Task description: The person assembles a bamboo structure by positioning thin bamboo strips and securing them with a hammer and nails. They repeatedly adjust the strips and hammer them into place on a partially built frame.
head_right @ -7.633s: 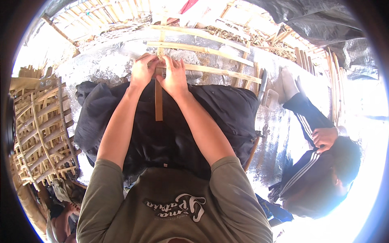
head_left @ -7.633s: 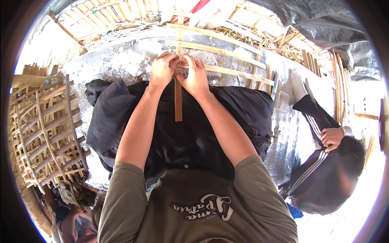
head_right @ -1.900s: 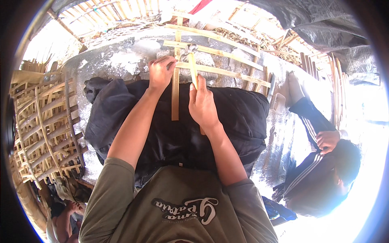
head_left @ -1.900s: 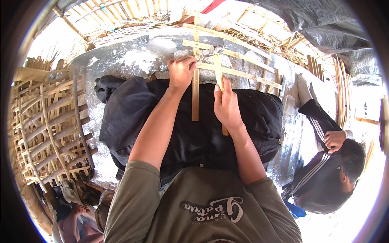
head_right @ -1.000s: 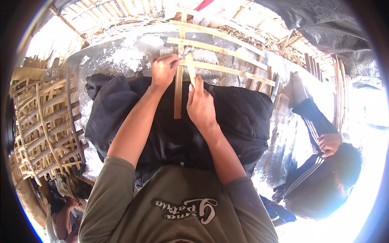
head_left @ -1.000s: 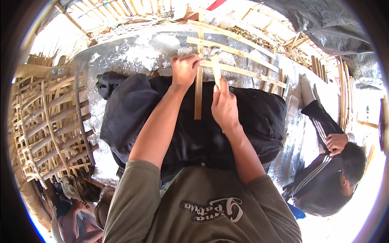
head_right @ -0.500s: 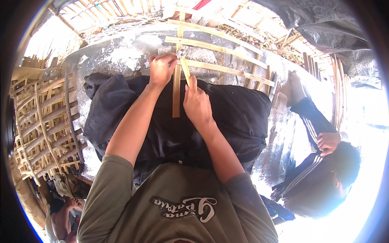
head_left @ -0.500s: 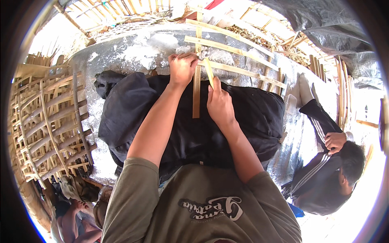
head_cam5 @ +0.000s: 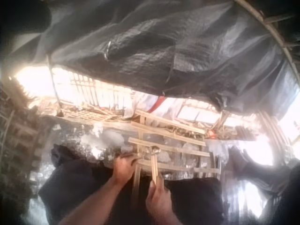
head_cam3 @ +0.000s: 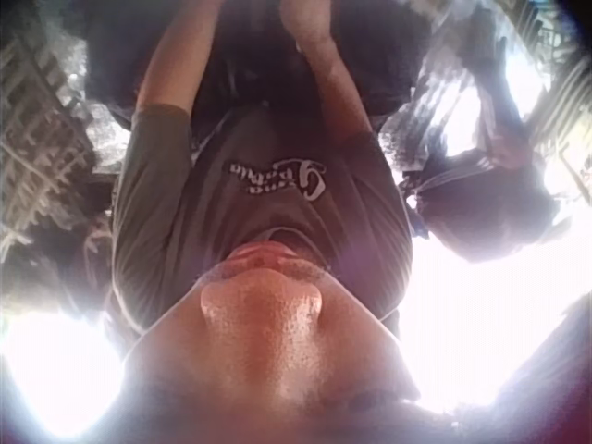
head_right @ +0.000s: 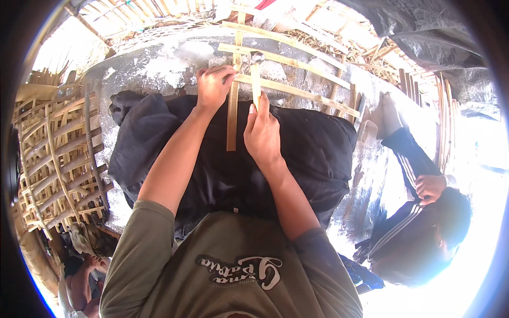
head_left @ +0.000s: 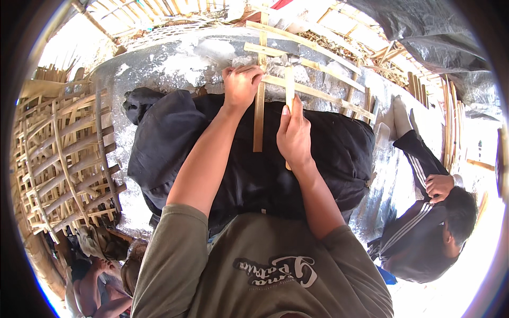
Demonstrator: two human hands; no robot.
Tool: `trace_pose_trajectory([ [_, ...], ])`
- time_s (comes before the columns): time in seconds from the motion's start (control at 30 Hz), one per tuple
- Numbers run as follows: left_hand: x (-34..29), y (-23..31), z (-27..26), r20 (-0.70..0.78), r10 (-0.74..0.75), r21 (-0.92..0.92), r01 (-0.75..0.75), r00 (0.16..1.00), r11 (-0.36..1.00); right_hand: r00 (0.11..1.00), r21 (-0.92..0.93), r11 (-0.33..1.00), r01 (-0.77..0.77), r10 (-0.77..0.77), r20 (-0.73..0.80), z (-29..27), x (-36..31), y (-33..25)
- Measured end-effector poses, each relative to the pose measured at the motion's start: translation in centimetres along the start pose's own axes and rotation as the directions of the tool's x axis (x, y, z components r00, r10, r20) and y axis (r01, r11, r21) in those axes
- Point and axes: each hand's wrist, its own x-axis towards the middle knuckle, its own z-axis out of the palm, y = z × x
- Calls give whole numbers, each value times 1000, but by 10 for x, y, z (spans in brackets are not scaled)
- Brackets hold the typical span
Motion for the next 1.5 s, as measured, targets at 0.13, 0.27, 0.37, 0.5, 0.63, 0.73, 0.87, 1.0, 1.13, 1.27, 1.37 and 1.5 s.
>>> trace_pose_trajectory([
  [0.13,-2,0,-1,10,4,47,-5,1000,999,1000,57,998,-12,11,18,3,1,6],
  [0.27,0,2,-1,32,-2,70,0,999,998,1000,77,997,17,-17,-2,10,-2,15],
  [0.37,-1,-1,1,-30,9,27,-8,1000,1000,1000,72,997,3,-5,21,6,0,7],
  [0.5,-2,-1,3,-17,17,17,-16,1000,1000,998,75,997,-36,39,-38,5,0,-1],
  [0.63,-2,-2,-1,0,21,28,-21,1000,999,996,-68,995,73,-69,53,12,3,10],
  [0.73,-1,0,-1,16,22,47,-22,1000,999,1000,110,994,6,-6,4,10,-2,11],
  [0.87,0,1,-2,9,37,43,-37,999,998,959,255,925,-282,261,112,8,10,26],
  [1.0,-1,2,-1,15,11,43,-11,1000,999,848,431,732,-527,485,213,3,33,36],
  [1.13,-2,1,3,-4,6,47,-6,1000,999,802,598,589,-544,575,163,0,42,36],
  [1.27,-3,2,4,-10,4,45,-3,1000,999,809,608,623,-492,584,57,1,44,55],
  [1.37,-3,0,3,-23,9,28,-8,1000,1000,810,644,637,-424,584,-45,1,44,52],
  [1.5,-3,2,2,18,-7,36,7,1000,999,845,540,763,-354,509,-166,7,39,70],
])
